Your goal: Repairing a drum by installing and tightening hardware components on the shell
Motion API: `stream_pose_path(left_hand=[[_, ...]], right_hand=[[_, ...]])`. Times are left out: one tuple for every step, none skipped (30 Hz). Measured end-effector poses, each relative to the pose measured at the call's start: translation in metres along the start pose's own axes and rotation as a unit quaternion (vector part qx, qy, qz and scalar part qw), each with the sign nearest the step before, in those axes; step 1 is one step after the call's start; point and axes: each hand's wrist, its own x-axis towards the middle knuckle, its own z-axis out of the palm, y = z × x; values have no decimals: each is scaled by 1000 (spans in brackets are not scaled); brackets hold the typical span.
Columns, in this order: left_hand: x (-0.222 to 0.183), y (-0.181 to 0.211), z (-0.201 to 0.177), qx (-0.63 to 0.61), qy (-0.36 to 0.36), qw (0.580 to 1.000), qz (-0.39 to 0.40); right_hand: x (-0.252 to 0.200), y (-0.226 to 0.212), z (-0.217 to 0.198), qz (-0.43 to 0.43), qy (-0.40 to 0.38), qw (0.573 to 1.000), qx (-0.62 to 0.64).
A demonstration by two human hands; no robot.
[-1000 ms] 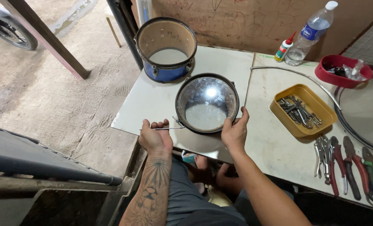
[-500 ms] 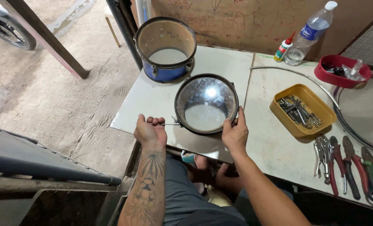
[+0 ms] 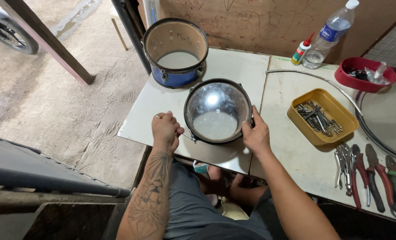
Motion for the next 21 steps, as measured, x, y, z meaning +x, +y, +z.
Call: stream_pose_path(left_hand=[[3, -2, 1, 1, 1, 1000, 1], [5, -4, 2, 53, -17, 998, 6], [8, -6, 4, 104, -37, 994, 11], [16, -7, 4, 104, -38, 994, 12], [23, -10, 3, 172, -49, 983, 32], [31, -12, 2, 239, -59, 968, 52], [22, -6, 8, 239, -60, 968, 52], [14, 1, 14, 278, -71, 955, 75], [7, 7, 19, 317, -83, 940, 97], [8, 7, 22, 317, -83, 940, 96], [9, 6, 24, 346, -97, 927, 110], [10, 6, 26, 375, -111, 912, 123], [11, 6, 29, 376, -111, 912, 123], [13, 7, 33, 432, -131, 882, 135], [14, 6, 35, 487, -150, 848, 145], [6, 8, 41, 487, -150, 848, 144], [-2, 11, 48, 488, -168, 846, 132], [-10, 15, 54, 489, -186, 844, 120], [-13, 18, 61, 489, -186, 843, 120], [-16, 22, 67, 513, -212, 826, 100], [-18, 26, 73, 536, -237, 807, 80]], right_hand=[[6, 5, 0, 1, 0, 1000, 1], [13, 10, -1, -7, -23, 1000, -2], [21, 15, -2, -15, -45, 999, -6], [25, 15, -3, -15, -43, 999, -5], [28, 15, -4, -18, -61, 998, -8], [32, 16, -5, -21, -78, 997, -11], [39, 22, -3, -21, -77, 997, -11], [46, 29, -2, -27, -86, 996, -11], [53, 36, -1, -31, -94, 995, -12], [45, 23, -4, -31, -94, 995, -12], [38, 10, -7, -22, -97, 995, -17], [30, -4, -10, -13, -100, 995, -21], [35, 2, -8, -12, -100, 995, -21], [40, 7, -6, -14, -106, 994, -28], [45, 13, -5, -16, -114, 993, -36], [46, 17, -4, -15, -114, 993, -36], [49, 21, -3, -14, -117, 992, -44], [52, 24, -2, -13, -120, 991, -51], [56, 27, -1, -13, -119, 991, -51], [60, 30, 0, -13, -120, 992, -44], [64, 33, 1, -12, -121, 992, -36]])
